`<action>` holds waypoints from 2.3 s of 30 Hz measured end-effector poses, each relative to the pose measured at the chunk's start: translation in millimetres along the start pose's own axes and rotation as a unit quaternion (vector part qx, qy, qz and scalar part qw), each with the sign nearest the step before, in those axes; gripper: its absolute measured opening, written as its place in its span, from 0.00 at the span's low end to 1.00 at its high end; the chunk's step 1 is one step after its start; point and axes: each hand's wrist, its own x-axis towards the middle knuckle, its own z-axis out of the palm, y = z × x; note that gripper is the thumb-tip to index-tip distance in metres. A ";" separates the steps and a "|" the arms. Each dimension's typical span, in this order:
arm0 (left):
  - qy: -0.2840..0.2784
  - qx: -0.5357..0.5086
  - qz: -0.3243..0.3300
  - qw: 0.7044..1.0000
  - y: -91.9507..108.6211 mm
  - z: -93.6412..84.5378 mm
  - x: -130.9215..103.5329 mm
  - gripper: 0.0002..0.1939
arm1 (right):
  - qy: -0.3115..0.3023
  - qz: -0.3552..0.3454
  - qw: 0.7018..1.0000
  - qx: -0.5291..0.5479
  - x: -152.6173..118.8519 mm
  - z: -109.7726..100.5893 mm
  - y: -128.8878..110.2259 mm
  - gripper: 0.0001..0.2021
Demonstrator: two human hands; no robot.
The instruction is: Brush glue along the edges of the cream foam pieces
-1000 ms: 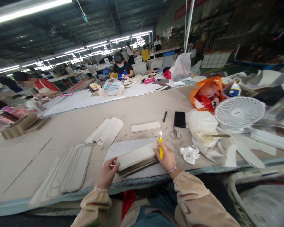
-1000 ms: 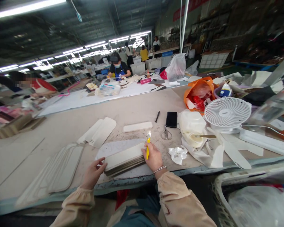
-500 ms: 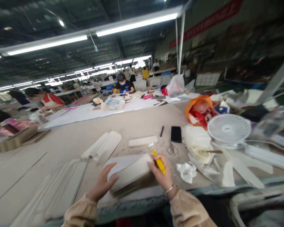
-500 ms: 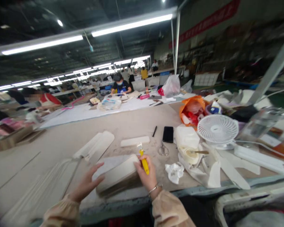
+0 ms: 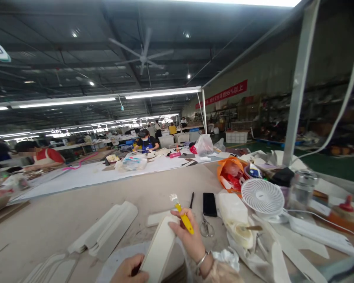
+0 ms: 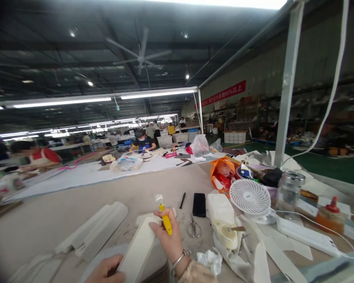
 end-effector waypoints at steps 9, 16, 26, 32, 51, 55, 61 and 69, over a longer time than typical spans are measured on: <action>-0.059 -0.419 -0.156 0.893 30.6 68.8 -37.3 0.22 | 0.044 0.072 0.996 0.043 -1.3 -30.6 17.3 0.23; -0.104 -0.531 -0.187 0.819 16.4 103.4 -59.1 0.20 | 0.070 0.075 0.993 0.052 -2.5 -44.5 28.0 0.24; -0.087 -0.452 -0.185 0.868 4.9 115.3 -67.8 0.27 | 0.061 0.089 0.992 0.058 -7.6 -43.4 32.6 0.23; -0.064 -0.448 -0.166 0.876 -3.7 121.7 -66.9 0.24 | 0.047 0.086 0.994 0.041 -9.4 -43.8 34.3 0.22; -0.042 -0.432 -0.191 0.881 -3.6 124.9 -67.0 0.27 | 0.061 0.059 0.996 0.006 -12.2 -46.3 38.0 0.21; -0.036 -0.423 -0.201 0.883 0.2 123.6 -67.8 0.27 | 0.066 0.058 0.996 -0.005 -11.6 -46.6 37.7 0.22; -0.043 -0.433 -0.200 0.878 -1.7 125.5 -67.3 0.28 | 0.065 0.057 0.996 -0.023 -11.7 -46.8 38.4 0.22; -0.052 -0.448 -0.193 0.871 -3.4 128.4 -68.7 0.26 | 0.055 0.072 0.996 -0.004 -14.4 -48.2 39.6 0.22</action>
